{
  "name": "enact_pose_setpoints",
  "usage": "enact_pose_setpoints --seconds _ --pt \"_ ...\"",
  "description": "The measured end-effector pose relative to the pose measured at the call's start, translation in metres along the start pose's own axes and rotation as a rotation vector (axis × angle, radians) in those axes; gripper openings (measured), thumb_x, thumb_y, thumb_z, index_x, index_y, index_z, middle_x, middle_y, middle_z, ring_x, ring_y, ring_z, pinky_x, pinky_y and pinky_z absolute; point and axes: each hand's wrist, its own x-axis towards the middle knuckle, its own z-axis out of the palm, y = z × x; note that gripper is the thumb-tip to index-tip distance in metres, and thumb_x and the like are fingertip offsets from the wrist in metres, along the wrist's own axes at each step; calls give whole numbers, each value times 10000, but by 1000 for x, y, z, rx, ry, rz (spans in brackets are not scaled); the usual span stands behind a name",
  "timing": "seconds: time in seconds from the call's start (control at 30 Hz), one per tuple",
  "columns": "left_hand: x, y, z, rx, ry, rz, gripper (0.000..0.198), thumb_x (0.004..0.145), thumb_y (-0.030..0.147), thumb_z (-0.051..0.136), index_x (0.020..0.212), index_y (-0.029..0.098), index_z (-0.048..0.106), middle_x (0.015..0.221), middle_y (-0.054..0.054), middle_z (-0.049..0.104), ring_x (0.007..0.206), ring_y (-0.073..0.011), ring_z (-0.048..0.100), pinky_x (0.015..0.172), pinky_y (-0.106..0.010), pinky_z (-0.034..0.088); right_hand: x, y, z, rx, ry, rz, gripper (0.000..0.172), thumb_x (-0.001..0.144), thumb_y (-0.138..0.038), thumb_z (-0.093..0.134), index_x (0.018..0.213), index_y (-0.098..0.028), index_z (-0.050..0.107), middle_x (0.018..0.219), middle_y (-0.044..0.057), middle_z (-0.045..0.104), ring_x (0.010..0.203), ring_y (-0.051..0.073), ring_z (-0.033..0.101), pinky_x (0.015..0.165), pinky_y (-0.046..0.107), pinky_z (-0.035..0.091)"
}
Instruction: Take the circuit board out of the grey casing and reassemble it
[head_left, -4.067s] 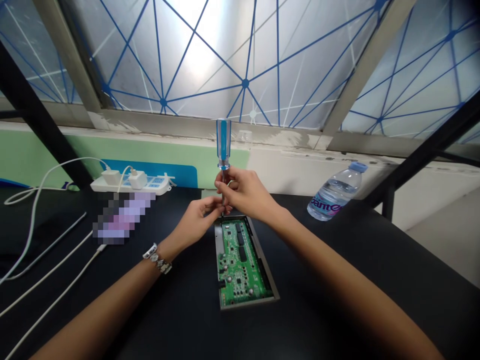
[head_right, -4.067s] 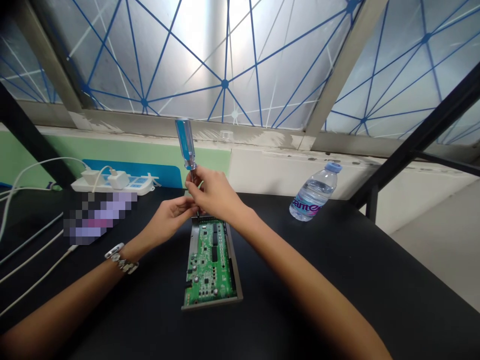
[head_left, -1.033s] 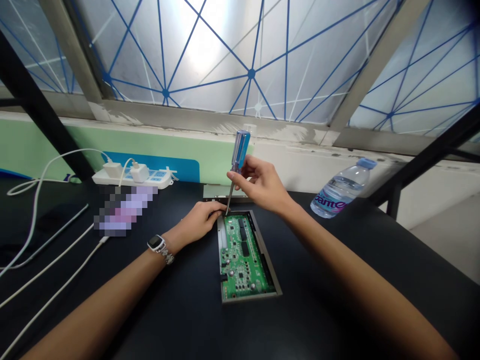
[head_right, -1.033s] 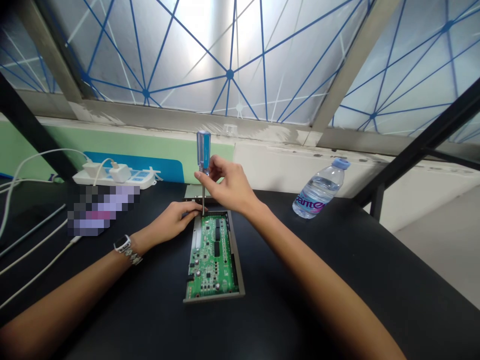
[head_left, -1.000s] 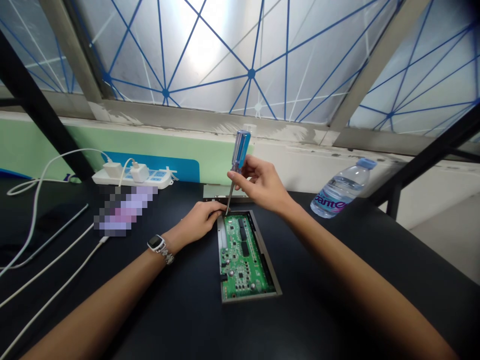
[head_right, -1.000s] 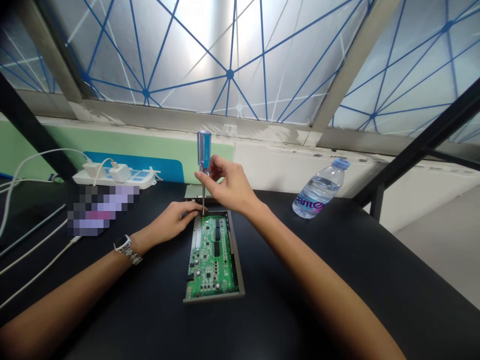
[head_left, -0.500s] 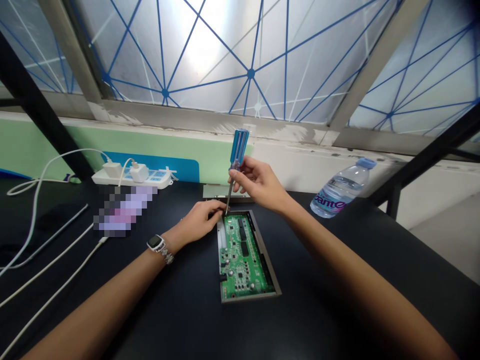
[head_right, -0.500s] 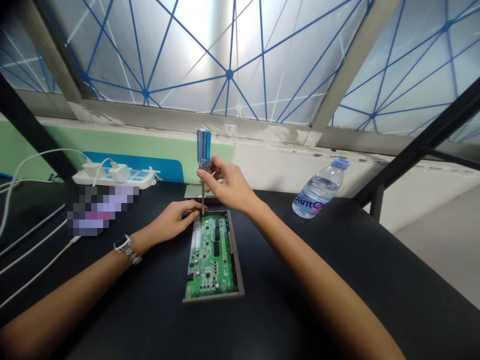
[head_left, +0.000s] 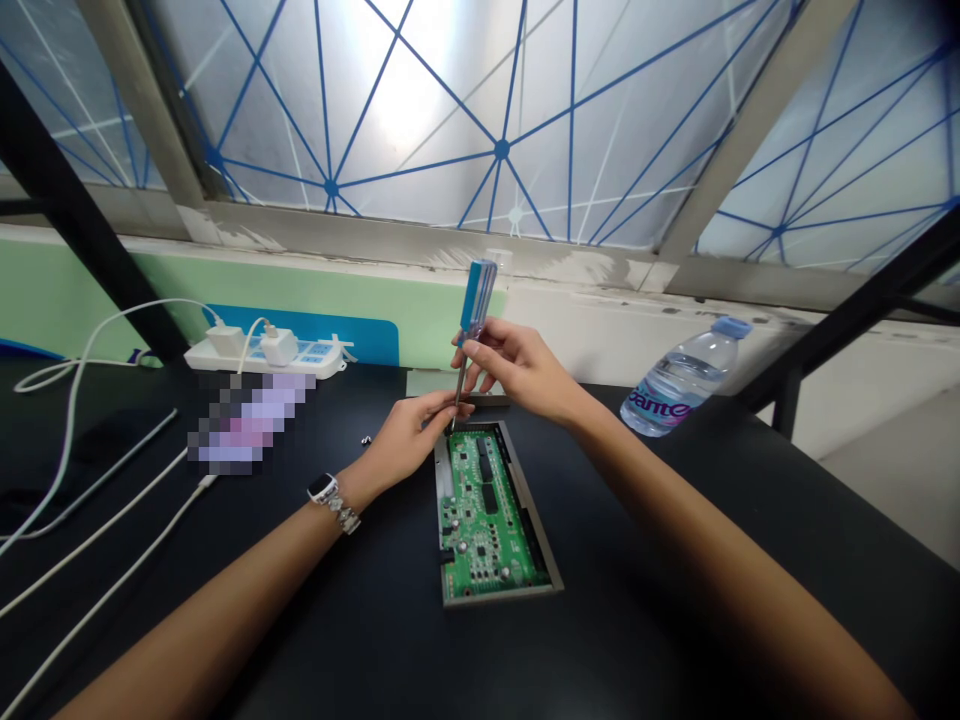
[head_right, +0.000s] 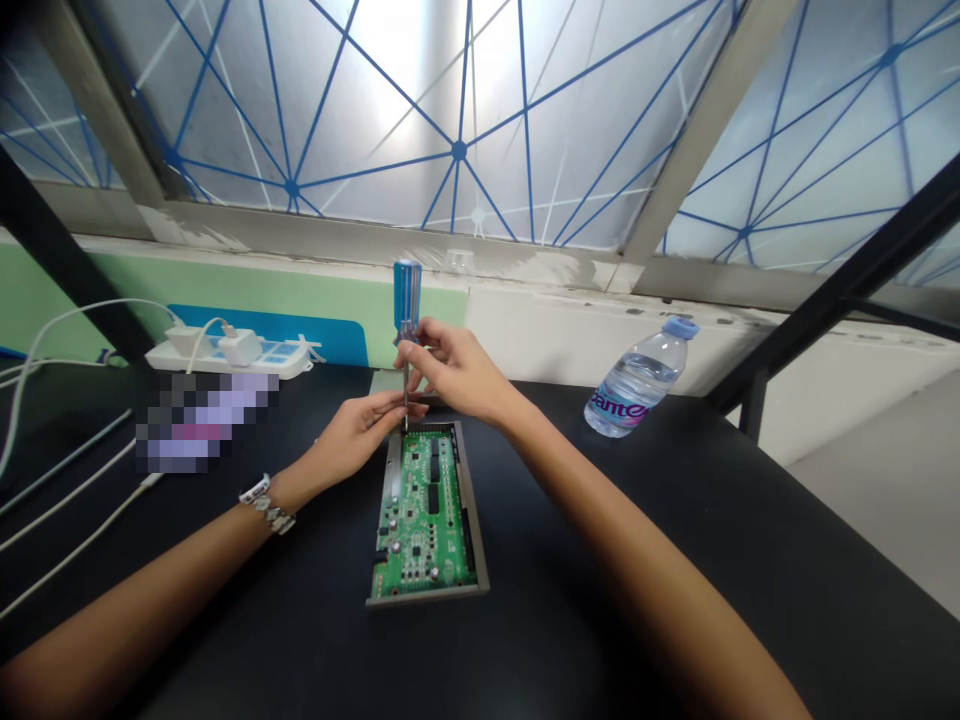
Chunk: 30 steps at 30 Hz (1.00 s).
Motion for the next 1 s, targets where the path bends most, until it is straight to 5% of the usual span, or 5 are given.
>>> enact_pose_setpoints --seconds 0.23,0.43,1.0 --pt "-1 1 -1 -37 66 -23 311 976 310 573 1185 138 727 1144 -121 765 1072 -262 717 997 -389 532 -2 0 3 -25 55 117 373 841 -423 729 1072 -183 563 1016 70 681 675 143 683 560 265 540" --pt "-1 5 0 -8 114 -36 309 955 314 602 1175 158 752 1137 -102 775 1063 -267 724 980 -394 547 -1 4 6 -18 49 264 299 772 -374 797 787 -184 565 700 42 695 656 181 706 597 293 549" --pt "2 5 3 28 230 -68 196 856 320 721 930 151 788 951 -74 804 916 -260 748 835 -344 584 -1 -1 3 -49 9 229 157 819 -272 720 853 -120 698 686 60 723 603 155 682 597 287 553"
